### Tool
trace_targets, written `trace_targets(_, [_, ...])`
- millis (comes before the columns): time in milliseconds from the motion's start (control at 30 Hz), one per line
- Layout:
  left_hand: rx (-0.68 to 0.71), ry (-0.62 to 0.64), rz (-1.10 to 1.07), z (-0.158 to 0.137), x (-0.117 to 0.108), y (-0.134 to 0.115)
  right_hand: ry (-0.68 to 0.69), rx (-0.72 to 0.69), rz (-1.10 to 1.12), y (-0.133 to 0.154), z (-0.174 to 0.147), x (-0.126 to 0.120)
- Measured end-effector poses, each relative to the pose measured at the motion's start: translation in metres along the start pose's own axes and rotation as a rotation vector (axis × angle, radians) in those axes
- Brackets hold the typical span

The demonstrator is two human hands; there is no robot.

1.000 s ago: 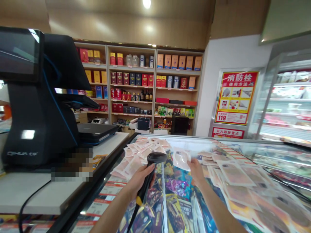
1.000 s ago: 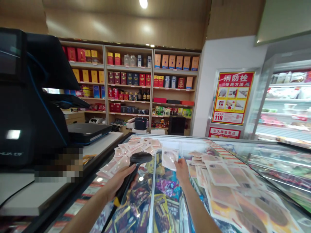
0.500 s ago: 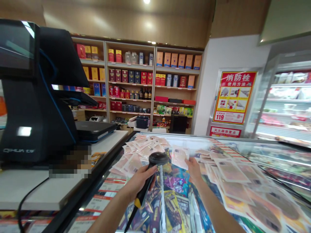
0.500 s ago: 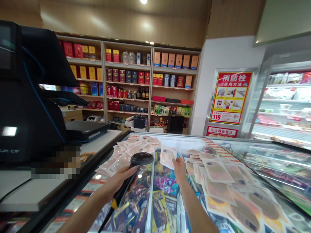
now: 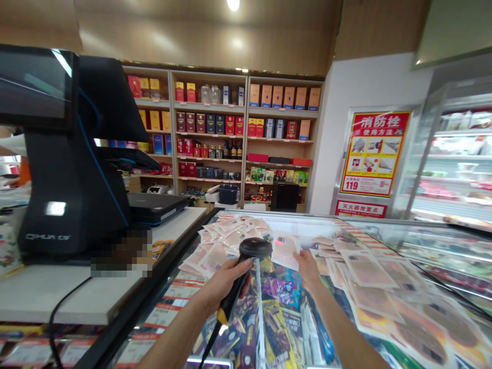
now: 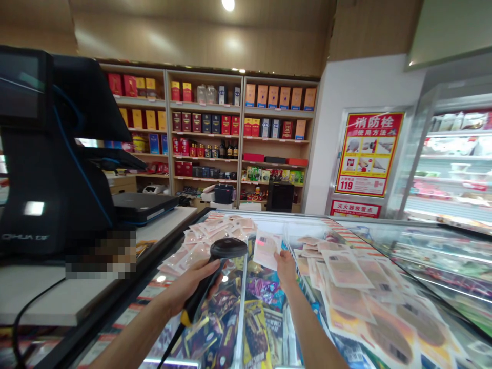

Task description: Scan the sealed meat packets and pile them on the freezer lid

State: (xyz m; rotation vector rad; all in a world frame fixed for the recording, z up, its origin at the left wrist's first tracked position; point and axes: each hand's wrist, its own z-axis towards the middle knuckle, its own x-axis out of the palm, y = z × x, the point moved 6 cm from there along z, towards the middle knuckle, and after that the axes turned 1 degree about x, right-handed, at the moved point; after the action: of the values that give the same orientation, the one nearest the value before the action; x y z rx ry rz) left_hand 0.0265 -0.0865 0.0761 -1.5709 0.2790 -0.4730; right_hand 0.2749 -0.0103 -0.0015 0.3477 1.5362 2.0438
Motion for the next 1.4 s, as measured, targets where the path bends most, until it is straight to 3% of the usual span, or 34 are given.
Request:
trace_targets(133, [-0.006,0.011,0.026,0.003,0.006,0.001,-0.051,0.07,-0.006,-0.003,0.001,-0.006])
trace_targets(433, [0.005,-0.087,0.045,0.007,-0.012,0.006,-0.159,-0.036,-0.512,0.021,0.009,-0.032])
trace_targets(867, [-0.004,-0.158,0.042,-0.007,-0.022,0.005,0.026,-0.059,-1.239,0.041,-0.007,-0.067])
trace_targets(1067, [-0.001,-0.215,0.046,-0.016,-0.032,0.006,-0.065,-0.052,-1.321,0.041,-0.014,-0.081])
trace_targets(1233, [-0.019,-0.242,0.055,-0.023,-0.049,0.01,-0.11,-0.18,-1.253,0.05,-0.02,-0.062])
trace_targets(1400, [-0.04,-0.361,0.044,-0.041,-0.077,0.006,0.05,-0.326,-1.109,0.065,-0.033,-0.004])
